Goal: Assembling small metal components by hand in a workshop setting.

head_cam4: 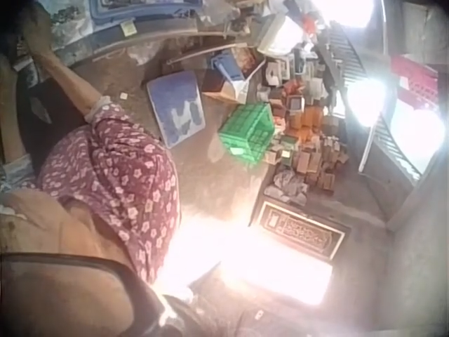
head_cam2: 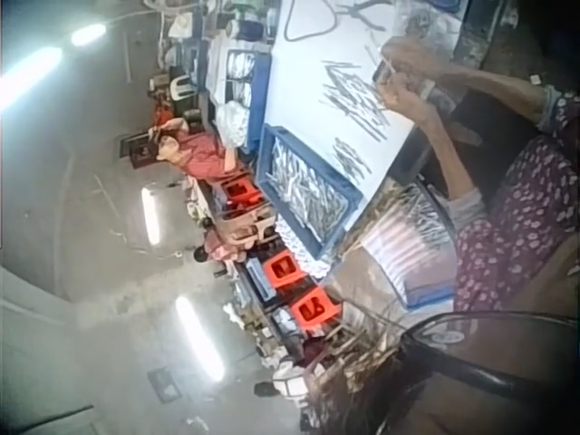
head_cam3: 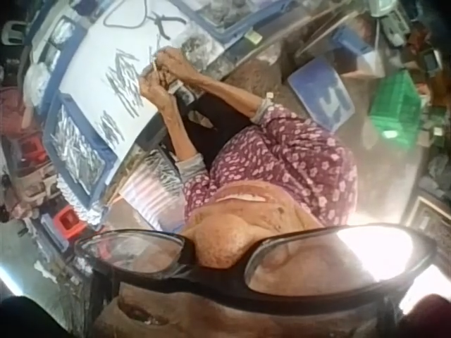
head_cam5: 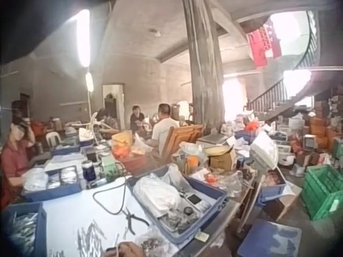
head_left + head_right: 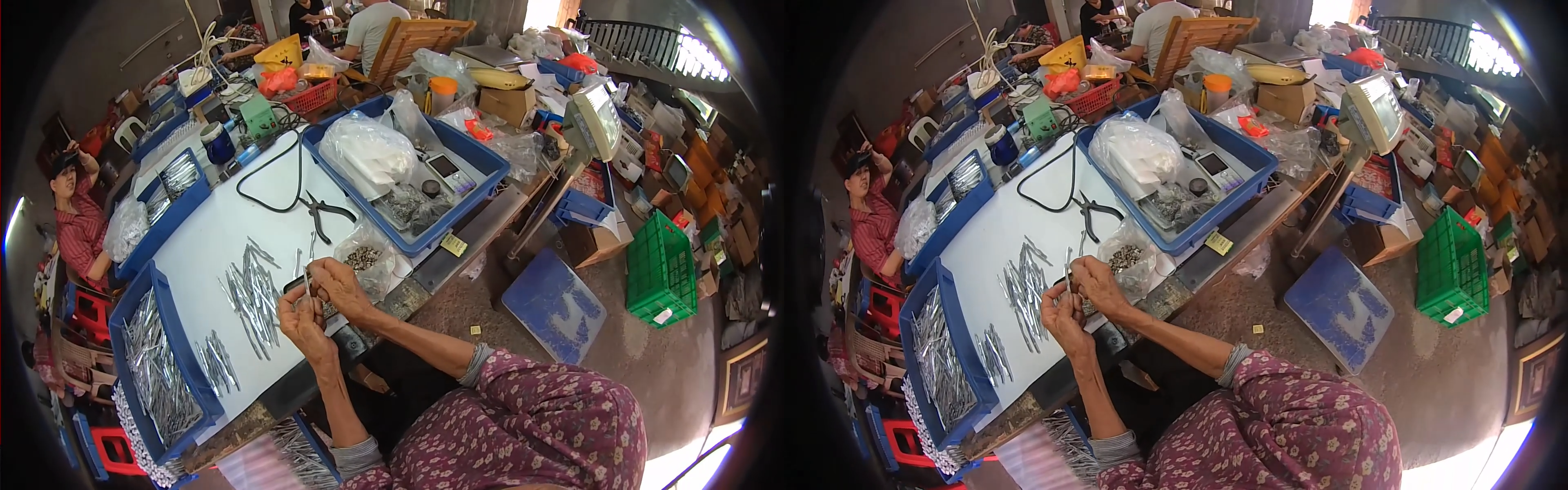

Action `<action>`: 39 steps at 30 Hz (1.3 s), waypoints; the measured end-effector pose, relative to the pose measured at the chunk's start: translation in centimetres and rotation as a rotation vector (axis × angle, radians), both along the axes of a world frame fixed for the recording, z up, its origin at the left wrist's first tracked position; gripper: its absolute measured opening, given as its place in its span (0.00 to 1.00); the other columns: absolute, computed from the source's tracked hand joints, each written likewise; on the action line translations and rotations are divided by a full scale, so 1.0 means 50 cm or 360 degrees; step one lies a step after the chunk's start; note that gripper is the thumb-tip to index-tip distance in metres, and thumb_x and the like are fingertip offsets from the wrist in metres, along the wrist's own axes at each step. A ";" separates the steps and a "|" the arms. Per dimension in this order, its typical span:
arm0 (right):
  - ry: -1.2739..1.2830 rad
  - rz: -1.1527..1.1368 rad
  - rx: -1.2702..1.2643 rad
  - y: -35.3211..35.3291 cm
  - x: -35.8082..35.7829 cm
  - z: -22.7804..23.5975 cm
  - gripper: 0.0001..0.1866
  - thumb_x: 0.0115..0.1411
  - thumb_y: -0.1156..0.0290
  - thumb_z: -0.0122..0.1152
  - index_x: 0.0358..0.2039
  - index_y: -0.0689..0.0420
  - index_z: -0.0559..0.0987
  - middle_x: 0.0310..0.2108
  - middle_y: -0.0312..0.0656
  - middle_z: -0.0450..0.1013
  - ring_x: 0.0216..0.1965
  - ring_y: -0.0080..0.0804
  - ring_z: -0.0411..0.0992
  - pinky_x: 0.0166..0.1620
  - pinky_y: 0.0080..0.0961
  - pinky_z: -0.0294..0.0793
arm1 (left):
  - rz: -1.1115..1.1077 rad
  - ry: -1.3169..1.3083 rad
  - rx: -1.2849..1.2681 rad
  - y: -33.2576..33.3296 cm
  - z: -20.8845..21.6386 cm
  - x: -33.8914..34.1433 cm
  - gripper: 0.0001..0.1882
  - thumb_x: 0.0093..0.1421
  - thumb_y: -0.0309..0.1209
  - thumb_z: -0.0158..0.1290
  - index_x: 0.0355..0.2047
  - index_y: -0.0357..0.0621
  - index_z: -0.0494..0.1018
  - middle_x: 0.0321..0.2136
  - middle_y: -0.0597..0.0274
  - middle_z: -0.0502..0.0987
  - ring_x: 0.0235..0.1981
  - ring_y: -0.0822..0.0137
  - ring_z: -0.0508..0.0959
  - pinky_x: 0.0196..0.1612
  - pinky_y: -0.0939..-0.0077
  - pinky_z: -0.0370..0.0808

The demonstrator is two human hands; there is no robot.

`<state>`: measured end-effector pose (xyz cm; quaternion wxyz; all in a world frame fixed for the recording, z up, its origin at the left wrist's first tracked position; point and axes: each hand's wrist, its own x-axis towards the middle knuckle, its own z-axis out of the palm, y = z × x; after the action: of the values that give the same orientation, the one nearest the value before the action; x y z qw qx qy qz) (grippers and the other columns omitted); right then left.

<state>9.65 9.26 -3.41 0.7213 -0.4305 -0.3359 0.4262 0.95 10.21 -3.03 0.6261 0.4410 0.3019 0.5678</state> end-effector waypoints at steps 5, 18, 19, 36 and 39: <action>-0.0350 -0.0059 0.0123 -0.008 -0.025 0.007 0.14 0.60 0.65 0.46 0.36 0.65 0.68 0.19 0.34 0.64 0.21 0.16 0.62 0.23 0.14 0.62 | 0.0039 -0.0042 -0.0013 0.007 -0.010 -0.009 0.03 0.56 0.24 0.44 0.31 0.39 0.65 0.13 0.73 0.62 0.09 0.86 0.52 0.11 0.90 0.44; -0.0644 0.0011 -0.0015 -0.009 -0.020 0.002 0.08 0.55 0.71 0.51 0.31 0.64 0.69 0.21 0.33 0.66 0.23 0.15 0.63 0.23 0.16 0.63 | 0.0103 0.0001 0.0106 -0.004 -0.003 -0.015 0.02 0.57 0.26 0.45 0.30 0.41 0.66 0.13 0.75 0.61 0.11 0.86 0.55 0.13 0.91 0.48; -0.0693 -0.0047 -0.0070 -0.018 -0.023 0.016 0.08 0.55 0.70 0.51 0.28 0.63 0.70 0.20 0.34 0.66 0.22 0.16 0.63 0.23 0.17 0.63 | 0.0107 0.0000 0.0104 -0.005 -0.008 -0.013 0.02 0.57 0.26 0.45 0.30 0.41 0.66 0.13 0.75 0.61 0.11 0.86 0.55 0.13 0.91 0.48; -0.1789 -0.0361 0.0229 0.010 -0.019 -0.030 0.09 0.53 0.68 0.49 0.23 0.60 0.68 0.16 0.44 0.62 0.19 0.33 0.66 0.22 0.27 0.63 | 0.0120 0.0122 0.0040 0.000 -0.026 -0.030 0.04 0.54 0.19 0.43 0.30 0.35 0.66 0.15 0.72 0.63 0.15 0.83 0.59 0.16 0.87 0.54; -0.1471 -0.0126 -0.0147 -0.002 -0.006 -0.011 0.11 0.55 0.64 0.47 0.24 0.59 0.69 0.19 0.49 0.67 0.24 0.47 0.68 0.27 0.37 0.65 | 0.0120 0.0166 0.0099 0.010 -0.007 -0.069 0.03 0.54 0.21 0.42 0.30 0.36 0.65 0.12 0.71 0.62 0.13 0.82 0.58 0.16 0.86 0.53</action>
<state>9.33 9.13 -3.97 0.4918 -0.6194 -0.5860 0.1762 -2.49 10.71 -3.39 0.5736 0.4776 0.3326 0.5764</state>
